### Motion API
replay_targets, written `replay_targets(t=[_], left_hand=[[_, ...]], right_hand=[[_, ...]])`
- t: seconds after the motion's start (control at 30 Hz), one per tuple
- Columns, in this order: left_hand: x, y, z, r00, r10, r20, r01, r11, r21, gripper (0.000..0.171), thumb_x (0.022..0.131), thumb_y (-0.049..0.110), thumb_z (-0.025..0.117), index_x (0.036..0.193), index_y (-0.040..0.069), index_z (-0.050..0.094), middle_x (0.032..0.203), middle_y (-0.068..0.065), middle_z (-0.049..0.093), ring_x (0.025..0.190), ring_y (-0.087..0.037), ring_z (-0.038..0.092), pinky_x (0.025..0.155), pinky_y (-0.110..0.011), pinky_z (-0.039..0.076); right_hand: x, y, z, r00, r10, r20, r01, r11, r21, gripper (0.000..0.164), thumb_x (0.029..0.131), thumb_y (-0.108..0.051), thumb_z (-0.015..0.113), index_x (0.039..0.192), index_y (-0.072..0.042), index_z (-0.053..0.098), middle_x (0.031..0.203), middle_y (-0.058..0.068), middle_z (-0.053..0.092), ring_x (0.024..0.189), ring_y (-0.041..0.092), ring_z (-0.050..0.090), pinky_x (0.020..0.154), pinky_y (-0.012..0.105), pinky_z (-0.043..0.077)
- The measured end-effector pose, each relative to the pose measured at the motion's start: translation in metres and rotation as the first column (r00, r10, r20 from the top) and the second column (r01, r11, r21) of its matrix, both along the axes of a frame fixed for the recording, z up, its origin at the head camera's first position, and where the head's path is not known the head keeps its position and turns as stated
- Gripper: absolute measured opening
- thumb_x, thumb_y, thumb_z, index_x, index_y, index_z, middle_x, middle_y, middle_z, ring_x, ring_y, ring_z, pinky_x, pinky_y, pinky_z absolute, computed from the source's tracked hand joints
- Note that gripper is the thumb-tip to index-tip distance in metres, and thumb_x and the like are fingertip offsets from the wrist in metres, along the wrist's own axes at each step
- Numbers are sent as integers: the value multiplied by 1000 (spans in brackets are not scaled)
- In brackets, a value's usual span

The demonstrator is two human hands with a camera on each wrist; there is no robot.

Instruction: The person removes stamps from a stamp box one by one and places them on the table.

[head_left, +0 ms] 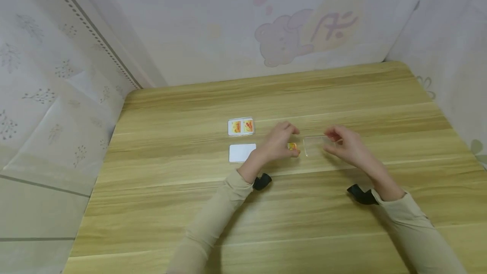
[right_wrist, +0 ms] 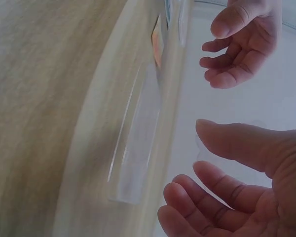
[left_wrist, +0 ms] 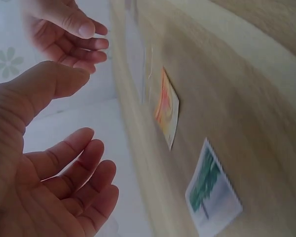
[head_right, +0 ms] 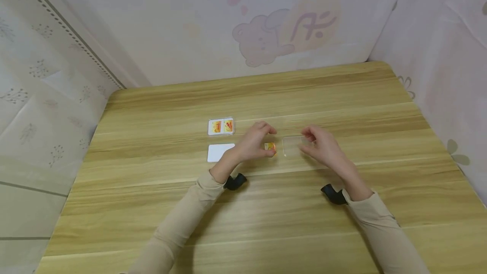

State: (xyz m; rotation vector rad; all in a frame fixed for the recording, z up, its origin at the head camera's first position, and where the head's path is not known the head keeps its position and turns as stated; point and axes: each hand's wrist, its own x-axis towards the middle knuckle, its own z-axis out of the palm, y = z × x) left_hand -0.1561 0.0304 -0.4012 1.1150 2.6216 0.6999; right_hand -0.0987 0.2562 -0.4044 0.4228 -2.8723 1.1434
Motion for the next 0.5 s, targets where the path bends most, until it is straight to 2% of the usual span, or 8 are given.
replay_targets(t=[0.17,0.3,0.5], left_hand=[[0,11,-2,999,8,-46,-12,997,-77,58,76,32,76,123,3,56,121,-8,54,115,-23,45,97,-30,38],[0,17,-5,998,25,-57,-32,990,-139,63,76,38,76,125,6,55,123,-7,52,115,-22,44,95,-32,38],[-1,25,-11,996,32,-83,-49,976,-214,69,74,45,76,127,8,54,125,-6,51,115,-21,44,95,-34,37]], right_hand=[[1,4,-1,998,8,60,-9,1000,26,41,78,0,72,112,13,53,105,30,57,92,41,55,79,54,47],[2,6,-2,994,7,113,-15,997,75,50,78,-2,73,119,14,50,110,31,54,96,43,52,82,55,44],[2,9,-6,994,8,108,-21,992,125,56,75,-2,74,122,14,48,113,32,51,97,44,51,80,55,44]])
